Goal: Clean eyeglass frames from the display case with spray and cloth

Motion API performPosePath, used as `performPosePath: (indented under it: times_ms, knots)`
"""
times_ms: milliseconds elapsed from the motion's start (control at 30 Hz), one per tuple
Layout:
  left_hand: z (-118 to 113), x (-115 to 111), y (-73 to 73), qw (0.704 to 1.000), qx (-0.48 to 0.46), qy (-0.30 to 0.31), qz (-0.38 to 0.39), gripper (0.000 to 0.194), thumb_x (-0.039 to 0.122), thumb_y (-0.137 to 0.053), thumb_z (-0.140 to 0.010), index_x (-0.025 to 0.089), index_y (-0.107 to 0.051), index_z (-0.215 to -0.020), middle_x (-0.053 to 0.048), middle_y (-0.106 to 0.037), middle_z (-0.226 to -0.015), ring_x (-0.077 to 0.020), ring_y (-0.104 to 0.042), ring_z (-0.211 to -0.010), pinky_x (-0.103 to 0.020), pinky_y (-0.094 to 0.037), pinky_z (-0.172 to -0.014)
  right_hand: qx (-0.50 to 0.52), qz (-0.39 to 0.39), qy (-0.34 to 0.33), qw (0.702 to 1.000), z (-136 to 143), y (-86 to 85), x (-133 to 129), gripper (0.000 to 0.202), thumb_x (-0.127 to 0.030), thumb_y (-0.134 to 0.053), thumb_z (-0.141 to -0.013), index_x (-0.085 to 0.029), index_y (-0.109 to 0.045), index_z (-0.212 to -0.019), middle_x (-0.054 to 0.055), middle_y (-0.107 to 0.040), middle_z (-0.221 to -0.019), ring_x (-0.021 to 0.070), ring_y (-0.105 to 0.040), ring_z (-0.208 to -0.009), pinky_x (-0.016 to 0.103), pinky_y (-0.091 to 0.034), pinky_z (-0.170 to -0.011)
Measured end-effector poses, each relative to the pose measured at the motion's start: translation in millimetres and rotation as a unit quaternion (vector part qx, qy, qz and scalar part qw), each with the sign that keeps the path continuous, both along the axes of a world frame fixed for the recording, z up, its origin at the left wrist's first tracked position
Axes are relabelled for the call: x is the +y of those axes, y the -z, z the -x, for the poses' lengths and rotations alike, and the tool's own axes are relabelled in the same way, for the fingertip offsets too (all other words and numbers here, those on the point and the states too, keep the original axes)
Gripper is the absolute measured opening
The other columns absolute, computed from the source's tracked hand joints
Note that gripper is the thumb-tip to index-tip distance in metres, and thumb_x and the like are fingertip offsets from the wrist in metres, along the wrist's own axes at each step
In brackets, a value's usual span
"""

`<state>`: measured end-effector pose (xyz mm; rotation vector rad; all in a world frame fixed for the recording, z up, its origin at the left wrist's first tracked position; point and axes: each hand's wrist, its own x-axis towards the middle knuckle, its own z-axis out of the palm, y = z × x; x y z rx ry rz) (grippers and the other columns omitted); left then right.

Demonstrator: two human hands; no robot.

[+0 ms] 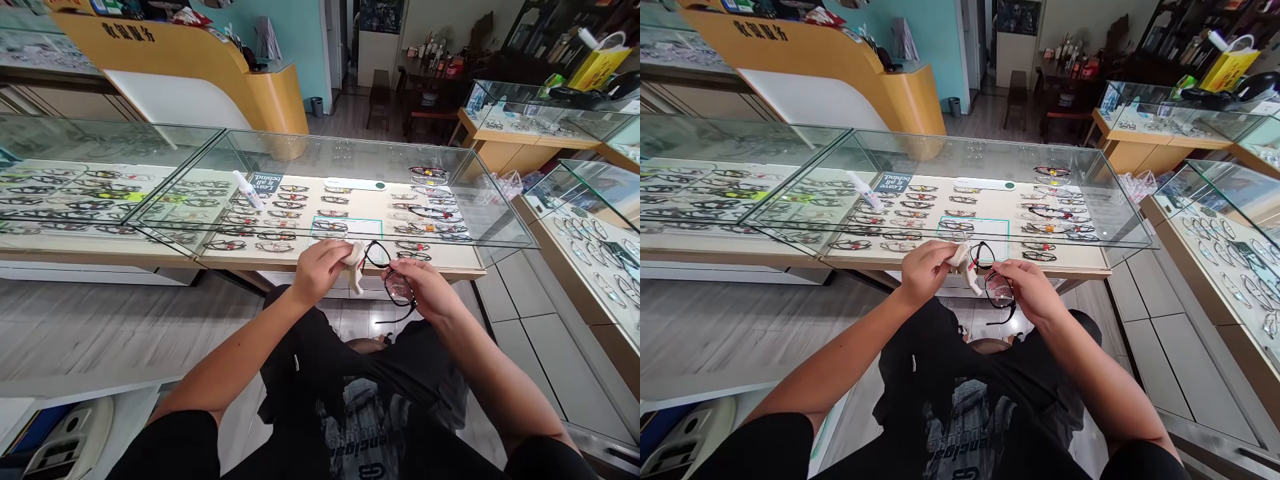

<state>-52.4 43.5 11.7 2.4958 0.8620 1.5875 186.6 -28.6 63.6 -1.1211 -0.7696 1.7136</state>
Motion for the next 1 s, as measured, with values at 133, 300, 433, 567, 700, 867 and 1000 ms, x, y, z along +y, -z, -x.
performPosePath:
  times_ms: [133, 300, 433, 567, 700, 867, 1000]
  knots:
    - [1.4, 1.1, -1.1, 0.998, 0.043, 0.002, -0.037, 0.019, 0.022, -0.058, -0.106, 0.022, -0.076, -0.112, -0.010, -0.082, -0.105, -0.0208, -0.078, -0.096, -0.032, -0.060, -0.085, -0.022, 0.003, -0.008, 1.000, -3.0, -6.8, -0.7, 0.035, -0.048, -0.095, -0.071, -0.017, -0.080, -0.072, 0.005, -0.076, -0.069, 0.0138, -0.061, -0.057, 0.028, -0.047, -0.057]
    - [2.1, 0.5, 0.8, 0.997, 0.076, 0.013, -0.026, 0.023, 0.026, -0.056, -0.107, 0.023, -0.077, -0.116, -0.012, -0.081, -0.106, -0.0214, -0.077, -0.095, -0.034, -0.061, -0.087, -0.035, 0.011, -0.020, 0.999, -2.8, -10.4, 0.7, 0.037, -0.050, -0.095, -0.070, -0.016, -0.080, -0.070, 0.005, -0.073, -0.066, 0.0137, -0.059, -0.056, 0.029, -0.046, -0.055]
    - [4.8, 3.6, -1.6, 0.989, 0.117, 0.038, -0.078, 0.026, 0.022, -0.055, -0.107, 0.024, -0.077, -0.121, -0.011, -0.082, -0.110, -0.0209, -0.078, -0.099, -0.034, -0.061, -0.086, -0.034, 0.038, -0.031, 0.998, -4.0, -8.5, 5.8, 0.039, -0.050, -0.097, -0.067, -0.015, -0.081, -0.071, 0.004, -0.071, -0.063, 0.0124, -0.057, -0.053, 0.028, -0.042, -0.050]
    - [8.3, 7.3, -11.7, 0.981, 0.138, 0.108, -0.082, 0.027, 0.021, -0.060, -0.106, 0.027, -0.077, -0.127, -0.009, -0.081, -0.116, -0.0198, -0.078, -0.104, -0.033, -0.062, -0.092, -0.042, 0.060, -0.045, 0.996, -4.7, -6.7, 9.7, 0.038, -0.048, -0.099, -0.064, -0.015, -0.081, -0.071, 0.005, -0.073, -0.065, 0.0119, -0.058, -0.054, 0.026, -0.042, -0.048]
    - [7.8, 7.1, -19.0, 0.975, 0.160, 0.147, -0.052, 0.031, 0.020, -0.060, -0.106, 0.027, -0.074, -0.133, -0.009, -0.081, -0.121, -0.0208, -0.077, -0.115, -0.036, -0.062, -0.101, -0.028, 0.059, -0.071, 0.995, -2.5, -8.6, 11.9, 0.036, -0.046, -0.098, -0.067, -0.015, -0.079, -0.069, 0.005, -0.072, -0.061, 0.0113, -0.053, -0.050, 0.027, -0.041, -0.047]
    - [2.4, 5.5, -17.7, 0.972, 0.173, 0.141, -0.073, 0.034, 0.018, -0.056, -0.108, 0.026, -0.073, -0.136, -0.010, -0.080, -0.126, -0.0221, -0.075, -0.122, -0.037, -0.061, -0.102, -0.018, 0.028, -0.100, 0.994, -1.6, -9.5, 12.0, 0.039, -0.048, -0.097, -0.070, -0.015, -0.076, -0.066, 0.002, -0.066, -0.055, 0.0097, -0.050, -0.048, 0.025, -0.038, -0.046]
    - [0.7, 4.0, -18.7, 0.971, 0.165, 0.149, -0.091, 0.033, 0.016, -0.058, -0.106, 0.025, -0.073, -0.134, -0.010, -0.080, -0.128, -0.0227, -0.075, -0.122, -0.037, -0.060, -0.101, -0.007, 0.009, -0.121, 0.993, -2.7, -3.4, 8.2, 0.038, -0.048, -0.096, -0.074, -0.016, -0.076, -0.071, 0.001, -0.067, -0.061, 0.0094, -0.052, -0.052, 0.025, -0.042, -0.051]
